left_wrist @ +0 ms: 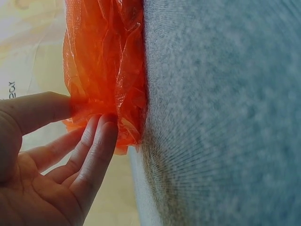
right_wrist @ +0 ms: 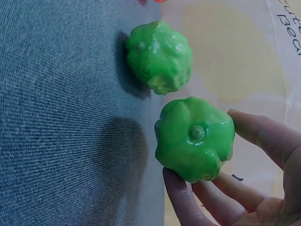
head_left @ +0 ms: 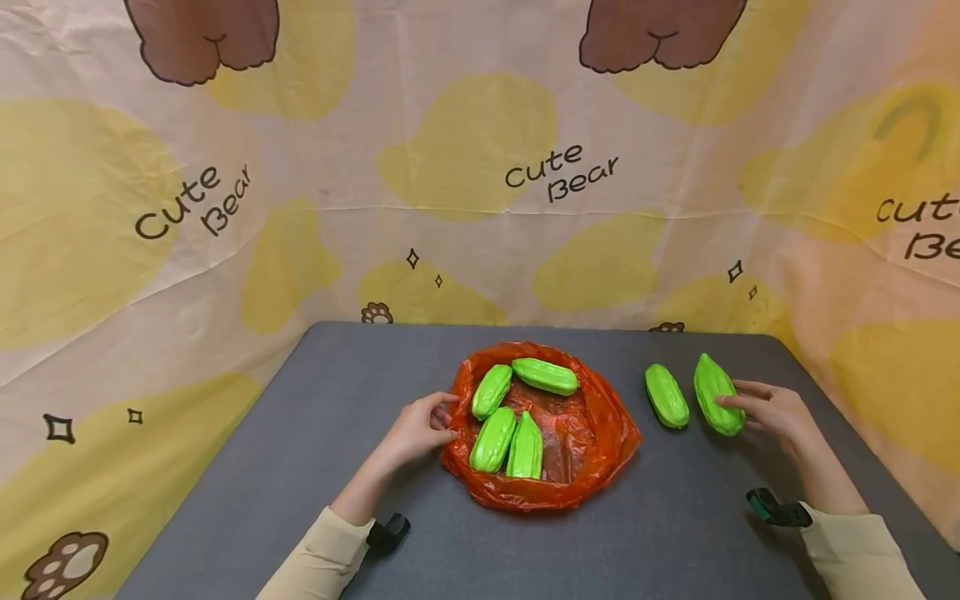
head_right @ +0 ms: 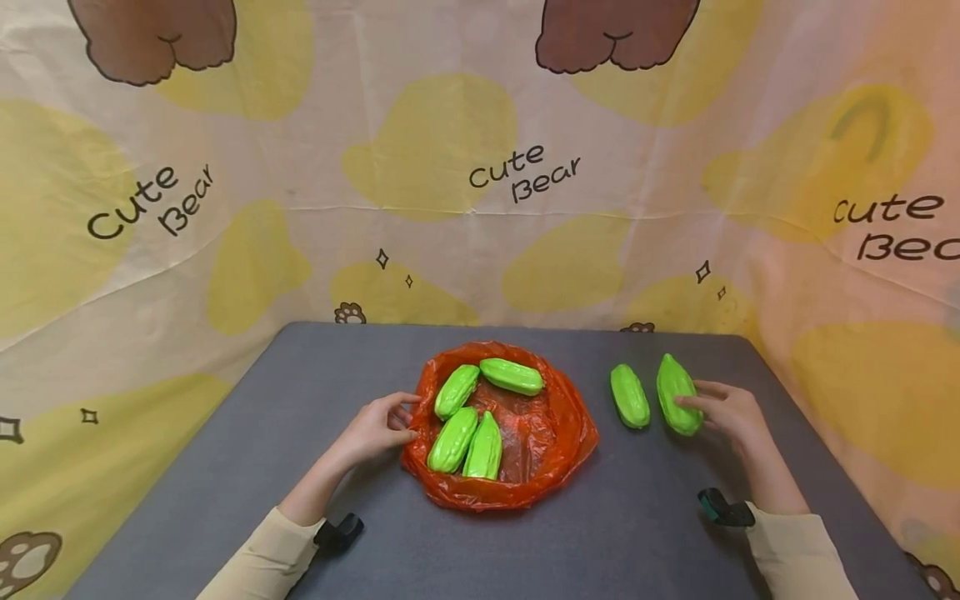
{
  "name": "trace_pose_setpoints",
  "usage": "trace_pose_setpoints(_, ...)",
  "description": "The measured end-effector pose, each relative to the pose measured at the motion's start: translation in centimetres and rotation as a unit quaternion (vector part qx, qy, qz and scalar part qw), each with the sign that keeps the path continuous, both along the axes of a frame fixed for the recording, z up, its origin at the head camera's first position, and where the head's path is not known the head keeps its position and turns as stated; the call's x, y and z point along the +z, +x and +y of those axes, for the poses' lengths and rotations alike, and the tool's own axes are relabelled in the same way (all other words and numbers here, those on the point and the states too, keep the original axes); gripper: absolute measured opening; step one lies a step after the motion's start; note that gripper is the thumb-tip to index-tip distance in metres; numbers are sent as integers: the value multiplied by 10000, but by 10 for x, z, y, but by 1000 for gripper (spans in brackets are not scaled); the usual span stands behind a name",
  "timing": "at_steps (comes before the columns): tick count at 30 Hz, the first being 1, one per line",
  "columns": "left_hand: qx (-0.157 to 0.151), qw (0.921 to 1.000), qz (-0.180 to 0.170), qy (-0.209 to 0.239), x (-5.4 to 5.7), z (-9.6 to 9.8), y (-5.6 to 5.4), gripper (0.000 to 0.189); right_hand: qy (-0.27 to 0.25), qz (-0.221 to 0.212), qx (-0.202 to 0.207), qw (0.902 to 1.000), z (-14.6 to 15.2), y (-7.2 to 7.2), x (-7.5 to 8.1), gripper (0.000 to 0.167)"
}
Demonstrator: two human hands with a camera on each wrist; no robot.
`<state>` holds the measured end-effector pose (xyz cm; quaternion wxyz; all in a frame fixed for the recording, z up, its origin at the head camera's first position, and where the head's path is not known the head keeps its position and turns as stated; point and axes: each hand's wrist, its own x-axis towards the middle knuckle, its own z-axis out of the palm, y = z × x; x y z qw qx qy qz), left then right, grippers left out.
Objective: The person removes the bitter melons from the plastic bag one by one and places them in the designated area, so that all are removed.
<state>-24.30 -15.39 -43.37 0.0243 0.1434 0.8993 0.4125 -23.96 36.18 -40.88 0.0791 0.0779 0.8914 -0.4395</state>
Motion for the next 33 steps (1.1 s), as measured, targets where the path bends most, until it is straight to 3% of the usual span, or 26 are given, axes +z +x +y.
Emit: trace_pose_setpoints(33,-79,10000,23,30,1,-2,1,49,-432,-556,-111,9975,-3,-25,-17,88)
